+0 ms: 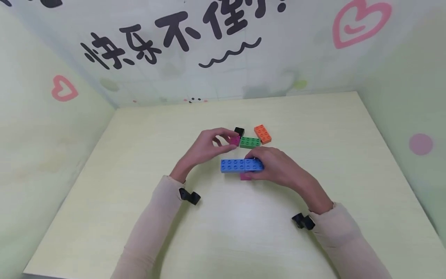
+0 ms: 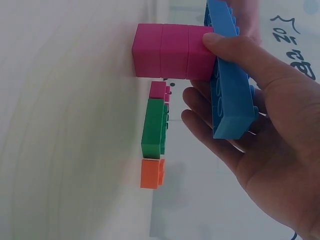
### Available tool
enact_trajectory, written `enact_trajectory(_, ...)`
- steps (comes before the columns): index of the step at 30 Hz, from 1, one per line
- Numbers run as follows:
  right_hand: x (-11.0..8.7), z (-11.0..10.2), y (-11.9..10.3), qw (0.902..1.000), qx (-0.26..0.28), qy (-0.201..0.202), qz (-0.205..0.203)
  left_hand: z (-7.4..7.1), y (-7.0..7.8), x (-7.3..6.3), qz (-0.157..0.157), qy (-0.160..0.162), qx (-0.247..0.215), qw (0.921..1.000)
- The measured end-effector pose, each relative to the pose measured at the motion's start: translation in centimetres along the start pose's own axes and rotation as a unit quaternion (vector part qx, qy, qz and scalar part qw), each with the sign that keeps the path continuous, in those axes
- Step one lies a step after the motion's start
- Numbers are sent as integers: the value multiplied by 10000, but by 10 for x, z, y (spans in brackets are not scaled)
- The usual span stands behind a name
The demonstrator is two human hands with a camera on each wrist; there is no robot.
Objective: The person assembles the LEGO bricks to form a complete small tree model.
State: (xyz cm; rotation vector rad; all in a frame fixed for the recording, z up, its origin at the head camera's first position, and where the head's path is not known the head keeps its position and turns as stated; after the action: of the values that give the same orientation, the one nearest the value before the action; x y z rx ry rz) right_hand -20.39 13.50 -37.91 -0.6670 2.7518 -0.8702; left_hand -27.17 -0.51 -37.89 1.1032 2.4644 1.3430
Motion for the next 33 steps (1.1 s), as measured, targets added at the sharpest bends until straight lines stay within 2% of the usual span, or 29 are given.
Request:
enact_trajectory(3, -1, -2, 1, 10000, 13, 35, 38, 5, -14, 19, 63, -105, 285, 9995)
enact_trajectory(9, 0, -1, -1, 9999, 26, 107, 2, 23, -38, 35, 155, -318, 551, 9979)
enact_trajectory(12, 0, -2, 0, 9999, 21, 139, 6, 29, -43, 42, 46, -410, 957, 9946)
enact_trajectory(15, -1, -3, 2, 9999, 32, 135, 25, 33, -45, 48, -182, -534, 1445, 9879)
enact_trajectory(19, -1, -3, 5, 9999, 17, 139, 38, 37, -45, 53, -285, -686, 1749, 9818)
enact_trajectory(26, 0, -2, 1, 9998, -65, 169, -42, 36, -42, 53, -202, -690, 1775, 9815)
enact_trajectory(30, 0, -2, 0, 9998, -60, 185, -44, 30, -38, 52, -167, -457, 1612, 9857)
enact_trajectory(33, -1, -3, 1, 9998, -55, 178, 9, 17, -25, 49, -79, -129, 1415, 9898)
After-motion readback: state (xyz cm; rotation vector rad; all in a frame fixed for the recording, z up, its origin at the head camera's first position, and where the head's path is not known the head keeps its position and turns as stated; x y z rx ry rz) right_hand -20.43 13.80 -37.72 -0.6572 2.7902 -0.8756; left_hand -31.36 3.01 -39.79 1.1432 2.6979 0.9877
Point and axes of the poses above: each hand's wrist, its own x-axis towards the middle knuckle, its own z-axis out of the palm, y = z × x, the point moved 9 cm from there along x, towards the middle knuckle, and after that the axes turned 8 degrees about z, right-handed, at the moved point
